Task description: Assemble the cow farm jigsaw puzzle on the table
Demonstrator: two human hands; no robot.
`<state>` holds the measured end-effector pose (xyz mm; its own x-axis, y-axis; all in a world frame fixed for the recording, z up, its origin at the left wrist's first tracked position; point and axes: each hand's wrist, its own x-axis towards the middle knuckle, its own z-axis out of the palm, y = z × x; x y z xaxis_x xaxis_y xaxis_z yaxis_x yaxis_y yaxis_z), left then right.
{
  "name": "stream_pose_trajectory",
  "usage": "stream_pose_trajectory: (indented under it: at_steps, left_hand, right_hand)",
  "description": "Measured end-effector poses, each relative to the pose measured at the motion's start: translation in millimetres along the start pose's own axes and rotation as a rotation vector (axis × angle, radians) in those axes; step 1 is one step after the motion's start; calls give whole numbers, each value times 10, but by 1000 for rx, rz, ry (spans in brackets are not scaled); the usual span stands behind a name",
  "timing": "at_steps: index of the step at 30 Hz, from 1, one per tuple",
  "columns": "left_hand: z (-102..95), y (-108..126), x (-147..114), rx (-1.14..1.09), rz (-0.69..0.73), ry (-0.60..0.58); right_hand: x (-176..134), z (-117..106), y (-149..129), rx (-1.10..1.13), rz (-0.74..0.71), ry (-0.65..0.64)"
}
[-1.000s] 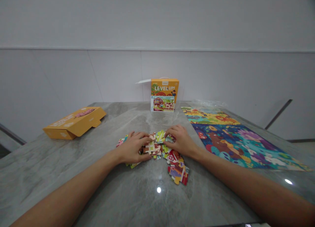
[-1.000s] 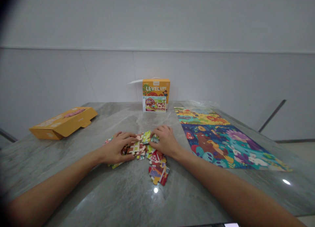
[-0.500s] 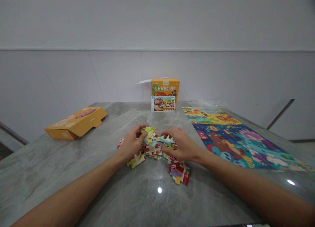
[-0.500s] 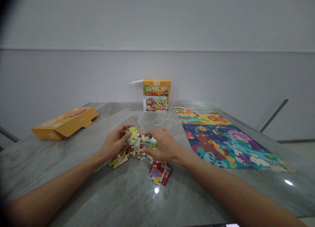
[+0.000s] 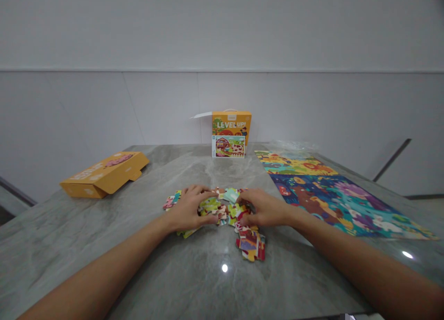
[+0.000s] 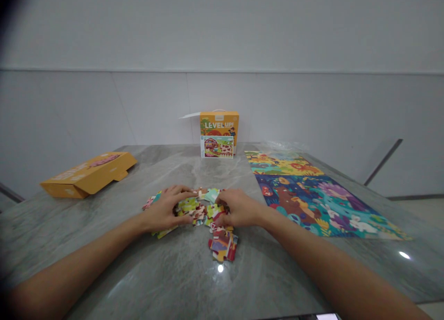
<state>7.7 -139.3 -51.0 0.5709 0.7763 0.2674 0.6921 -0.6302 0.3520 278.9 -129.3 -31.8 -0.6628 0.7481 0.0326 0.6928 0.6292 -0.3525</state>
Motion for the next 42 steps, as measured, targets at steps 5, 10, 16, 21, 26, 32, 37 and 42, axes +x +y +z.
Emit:
stream_pose_trajectory:
  at_steps: [5,10,16,21,26,32,37,42]
  left_hand:
    - [-23,18,-23,102,74,-95]
    - [-17,3,-19,77,126,-74]
    - [-35,19,-25,48,171,-92]
    - [-43,24,-26,25,217,-81]
    - [-44,33,-20,18,217,-72]
    - [-199,-71,-21,173,123,-6]
    - [-361,-343,-63,334,-33,-45]
    - [-489,-342,-74,290,-65,15]
  right_hand:
    - [12,50,77,250,42,-1]
    - [38,108,137,495,-16,34]
    - [84,107,93,756,-36,69]
    - [168,164,162,908,70,197]
    - [252,227,242,832,168,317]
    - [297,280,283,672,230,344]
    - [298,249,249,345,248,359]
    - [267,234,217,50,256,434]
